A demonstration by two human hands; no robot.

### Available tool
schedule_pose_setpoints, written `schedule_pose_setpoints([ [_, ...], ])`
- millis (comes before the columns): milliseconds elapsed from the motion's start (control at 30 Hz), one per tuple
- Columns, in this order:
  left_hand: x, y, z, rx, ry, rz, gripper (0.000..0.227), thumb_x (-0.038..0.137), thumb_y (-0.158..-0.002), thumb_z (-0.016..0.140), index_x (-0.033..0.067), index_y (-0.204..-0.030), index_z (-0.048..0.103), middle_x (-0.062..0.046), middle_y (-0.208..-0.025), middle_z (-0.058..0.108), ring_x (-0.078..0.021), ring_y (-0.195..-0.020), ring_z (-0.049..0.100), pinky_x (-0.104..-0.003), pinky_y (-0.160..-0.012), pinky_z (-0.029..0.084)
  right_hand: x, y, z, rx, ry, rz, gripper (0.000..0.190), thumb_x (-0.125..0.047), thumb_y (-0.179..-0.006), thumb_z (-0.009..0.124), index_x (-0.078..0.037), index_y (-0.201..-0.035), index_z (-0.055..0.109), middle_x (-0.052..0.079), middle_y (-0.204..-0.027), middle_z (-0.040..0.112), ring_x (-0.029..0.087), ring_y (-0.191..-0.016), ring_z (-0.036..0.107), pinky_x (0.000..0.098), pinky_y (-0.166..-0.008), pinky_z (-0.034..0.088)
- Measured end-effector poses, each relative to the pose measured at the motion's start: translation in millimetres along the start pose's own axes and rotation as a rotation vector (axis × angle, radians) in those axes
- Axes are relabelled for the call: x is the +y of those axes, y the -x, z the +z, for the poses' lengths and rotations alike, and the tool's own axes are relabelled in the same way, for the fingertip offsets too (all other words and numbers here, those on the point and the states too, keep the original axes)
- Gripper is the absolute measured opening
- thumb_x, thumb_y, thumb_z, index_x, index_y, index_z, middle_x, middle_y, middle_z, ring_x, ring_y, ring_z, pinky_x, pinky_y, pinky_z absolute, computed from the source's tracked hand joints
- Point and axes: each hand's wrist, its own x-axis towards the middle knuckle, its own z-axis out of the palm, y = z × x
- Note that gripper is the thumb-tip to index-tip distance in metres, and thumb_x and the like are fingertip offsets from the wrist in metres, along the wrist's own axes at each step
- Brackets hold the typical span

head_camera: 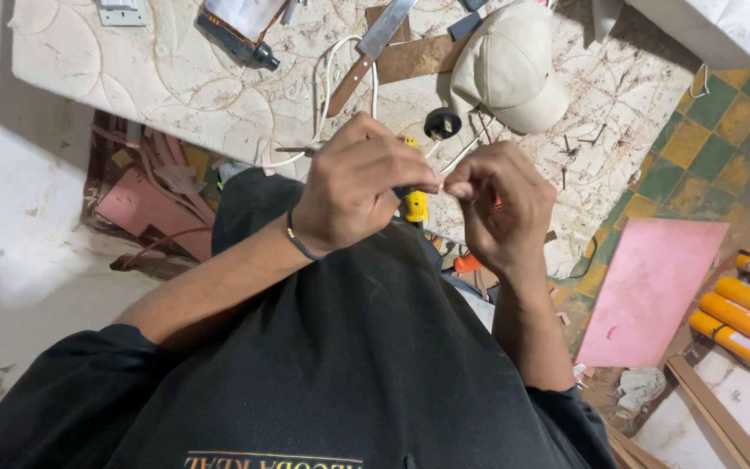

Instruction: Repairing an electrical power plug by disassembling the housing with a power drill and adjusting the internal wires.

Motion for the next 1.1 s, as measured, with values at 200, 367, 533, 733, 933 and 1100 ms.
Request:
schedule_pose_setpoints([
  [200, 11.1, -4.3, -11.2, 0.03, 0.048, -0.057, 0.007, 0.007, -0.093, 0.077, 0.0133, -0.091, 0.078, 0.001, -0.084, 0.077, -0.0173, -0.076, 0.07, -0.029, -0.079, 0.052, -31.5, -16.9, -20.6, 0.074, -0.081, -0.076, 0.021, -0.003, -0.101, 0.06, -0.001, -0.081, 0.067, 0.016, -0.075, 0.068, 0.028, -0.062, 0.063, 0.0358, -0.053, 0.05],
  [367, 28.7, 6.0, -12.4, -0.013, 0.382, -0.457, 0.003, 0.008, -0.094, 0.077, 0.0098, -0.096, 0.077, -0.005, -0.08, 0.076, -0.0129, -0.072, 0.063, -0.022, -0.068, 0.046, -26.7, -35.2, -10.3, 0.108, -0.046, -0.372, 0.015, 0.009, -0.092, 0.073, -0.003, -0.094, 0.081, 0.024, -0.092, 0.076, 0.032, -0.076, 0.073, 0.0386, -0.065, 0.061],
  [533, 48.1, 5.2, -24.0, -0.098, 0.422, -0.644, 0.008, 0.007, -0.086, 0.082, 0.0076, -0.093, 0.079, -0.005, -0.075, 0.073, -0.0059, -0.074, 0.061, -0.018, -0.064, 0.052, -45.9, -48.6, -16.2, 0.061, -0.012, -0.423, 0.019, -0.001, -0.098, 0.068, -0.001, -0.084, 0.081, 0.018, -0.084, 0.077, 0.029, -0.063, 0.067, 0.0374, -0.059, 0.057],
  [733, 48.4, -3.9, -21.0, 0.073, -0.027, -0.135, 0.007, 0.007, -0.092, 0.077, 0.0132, -0.089, 0.079, -0.003, -0.084, 0.076, -0.0235, -0.075, 0.066, -0.032, -0.075, 0.056, -35.3, -20.7, 0.1, 0.111, -0.096, -0.097, 0.042, -0.005, -0.1, 0.059, -0.008, -0.058, 0.063, 0.005, -0.055, 0.06, 0.025, -0.042, 0.055, 0.0362, -0.042, 0.048],
  [933, 43.1, -8.0, -25.4, 0.063, 0.09, -0.257, 0.004, 0.01, -0.091, 0.08, 0.0109, -0.088, 0.077, -0.004, -0.082, 0.075, -0.0218, -0.071, 0.063, -0.03, -0.072, 0.054, -46.3, -26.2, -0.7, 0.166, -0.021, -0.152, 0.023, -0.011, -0.097, 0.076, 0.002, -0.081, 0.066, 0.011, -0.072, 0.069, 0.022, -0.054, 0.062, 0.0348, -0.053, 0.054],
  [1100, 46.5, -1.6, -23.9, -0.026, 0.232, -0.399, 0.004, 0.007, -0.088, 0.08, 0.0093, -0.088, 0.077, -0.006, -0.077, 0.074, -0.0196, -0.068, 0.064, -0.031, -0.069, 0.052, -47.3, -38.3, -1.1, 0.238, -0.032, -0.285, 0.01, 0.006, -0.091, 0.077, 0.002, -0.082, 0.079, 0.018, -0.076, 0.075, 0.024, -0.053, 0.065, 0.0354, -0.055, 0.055],
])
